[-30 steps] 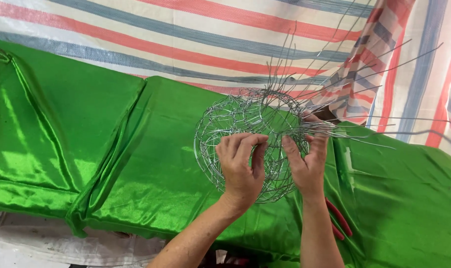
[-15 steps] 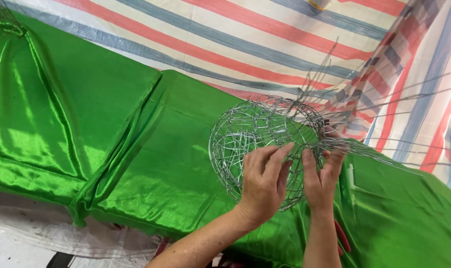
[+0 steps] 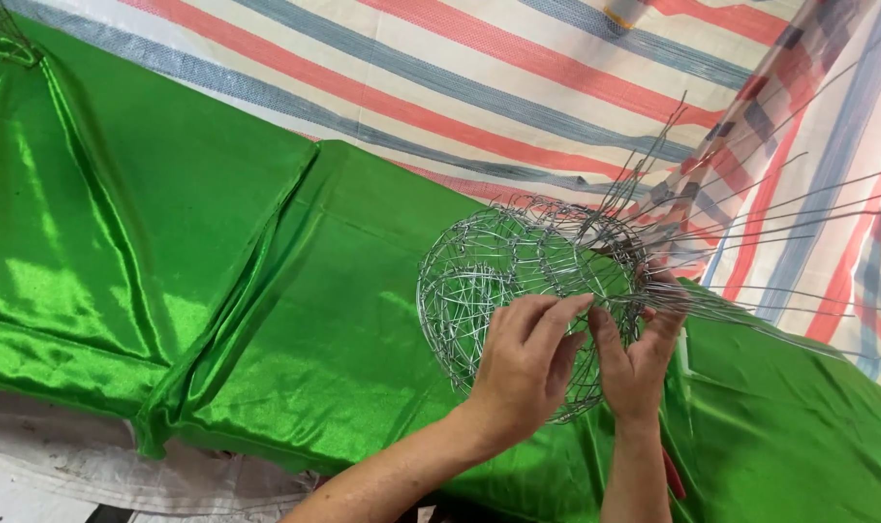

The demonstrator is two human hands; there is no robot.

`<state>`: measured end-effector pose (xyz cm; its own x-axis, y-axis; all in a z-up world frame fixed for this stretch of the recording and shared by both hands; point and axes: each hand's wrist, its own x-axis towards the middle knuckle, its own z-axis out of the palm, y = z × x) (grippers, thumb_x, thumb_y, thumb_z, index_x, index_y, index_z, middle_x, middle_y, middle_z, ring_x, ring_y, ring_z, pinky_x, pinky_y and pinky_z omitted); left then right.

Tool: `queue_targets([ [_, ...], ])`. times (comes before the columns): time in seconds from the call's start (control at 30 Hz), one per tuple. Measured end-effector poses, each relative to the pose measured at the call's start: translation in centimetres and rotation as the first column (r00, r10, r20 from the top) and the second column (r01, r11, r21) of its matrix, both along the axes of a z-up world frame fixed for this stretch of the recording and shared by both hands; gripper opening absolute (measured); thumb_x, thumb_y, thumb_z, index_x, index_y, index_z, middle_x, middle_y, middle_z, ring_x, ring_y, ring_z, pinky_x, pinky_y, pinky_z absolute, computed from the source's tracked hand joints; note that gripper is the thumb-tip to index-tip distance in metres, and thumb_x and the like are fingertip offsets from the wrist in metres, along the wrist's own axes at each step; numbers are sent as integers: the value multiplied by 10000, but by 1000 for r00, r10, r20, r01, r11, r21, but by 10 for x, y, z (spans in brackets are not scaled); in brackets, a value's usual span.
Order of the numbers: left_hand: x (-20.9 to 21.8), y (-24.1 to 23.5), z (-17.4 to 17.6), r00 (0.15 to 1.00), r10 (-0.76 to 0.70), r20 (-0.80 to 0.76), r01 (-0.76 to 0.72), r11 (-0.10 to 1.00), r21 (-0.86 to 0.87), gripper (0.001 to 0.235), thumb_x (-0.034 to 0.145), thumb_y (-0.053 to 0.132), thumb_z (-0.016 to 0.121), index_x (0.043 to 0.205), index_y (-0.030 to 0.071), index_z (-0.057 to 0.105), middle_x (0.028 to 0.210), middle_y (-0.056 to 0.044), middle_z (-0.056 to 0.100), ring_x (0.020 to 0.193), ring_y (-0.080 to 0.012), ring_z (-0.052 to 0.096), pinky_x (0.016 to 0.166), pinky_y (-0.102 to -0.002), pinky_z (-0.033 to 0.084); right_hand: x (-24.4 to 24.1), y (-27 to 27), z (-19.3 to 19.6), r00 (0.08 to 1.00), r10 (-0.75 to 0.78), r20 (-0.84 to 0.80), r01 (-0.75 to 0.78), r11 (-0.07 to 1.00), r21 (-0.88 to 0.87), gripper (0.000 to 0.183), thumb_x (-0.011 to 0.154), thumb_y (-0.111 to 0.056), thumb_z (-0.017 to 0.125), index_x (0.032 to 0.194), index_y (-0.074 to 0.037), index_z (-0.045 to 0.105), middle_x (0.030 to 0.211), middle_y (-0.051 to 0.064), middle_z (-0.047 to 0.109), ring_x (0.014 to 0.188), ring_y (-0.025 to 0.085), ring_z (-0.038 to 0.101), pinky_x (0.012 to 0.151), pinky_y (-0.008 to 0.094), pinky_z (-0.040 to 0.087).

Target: Weaving and twisting thin metal wires to create a spherical mesh structure.

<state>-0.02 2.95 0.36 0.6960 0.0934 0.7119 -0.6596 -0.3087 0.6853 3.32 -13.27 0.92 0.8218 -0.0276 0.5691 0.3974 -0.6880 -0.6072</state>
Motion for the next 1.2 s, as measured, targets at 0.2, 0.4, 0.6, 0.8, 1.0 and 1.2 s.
queue_targets([
  [0.2, 42, 32, 19, 994, 31, 101, -10, 980, -200, 251, 991, 71, 635, 1237, 90, 679, 962, -73, 644, 874, -248, 642, 778, -373, 519, -3, 11, 9, 1000, -4, 14, 3, 997, 78, 737, 961, -446, 641, 1516, -75, 330, 1469, 236, 440, 1377, 395, 396, 1133, 626, 288],
  [0.4, 118, 46, 24, 974, -221, -43, 205, 951, -229, 242, 1043, 247, 638, 1233, 122, 719, 1124, -101, 723, 1089, -356, 709, 938, -476, 538, 6, 6, 3, 996, 80, 51, -84, 992, 94, 702, 951, -380, 682, 1507, -97, 359, 1442, 187, 457, 1371, 353, 423, 1156, 583, 281],
  [0.6, 161, 40, 17, 909, -365, -203, 308, 913, -267, 142, 941, 97, 760, 1078, 104, 795, 935, -109, 744, 943, -228, 724, 824, -409, 575, 14, 15, 16, 995, 89, 48, -94, 989, 116, 751, 912, -414, 720, 1490, -78, 379, 1413, 200, 475, 1348, 392, 448, 1167, 627, 294],
  [0.8, 175, 66, 16, 833, -450, -321, 420, 893, -161, 149, 992, 194, 722, 1112, 136, 790, 981, -91, 675, 952, -192, 671, 865, -429, 586, 10, 3, 24, 996, 85, -13, -85, 996, -21, 889, 908, -619, 620, 1544, -65, 339, 1391, 236, 492, 1313, 397, 491, 1128, 622, 341],
  [1.0, 175, 68, 0, 874, -238, -424, 202, 971, -129, 194, 969, 209, 777, 1120, 87, 771, 838, -59, 652, 828, -126, 610, 746, -376, 555, 26, -12, 12, 997, 66, 41, -57, 980, -189, 886, 907, -722, 556, 1471, -49, 438, 1147, 175, 561, 1075, 325, 570, 932, 494, 444],
  [1.2, 137, 45, 32, 898, -55, -436, 101, 991, 83, 200, 977, 219, 656, 1072, 72, 753, 1107, -94, 797, 979, -214, 757, 873, -364, 622, 28, -18, -9, 974, 49, 220, 17, 958, -286, 833, 903, -692, 614, 1427, -75, 421, 1157, 65, 504, 994, 220, 466, 856, 405, 441],
])
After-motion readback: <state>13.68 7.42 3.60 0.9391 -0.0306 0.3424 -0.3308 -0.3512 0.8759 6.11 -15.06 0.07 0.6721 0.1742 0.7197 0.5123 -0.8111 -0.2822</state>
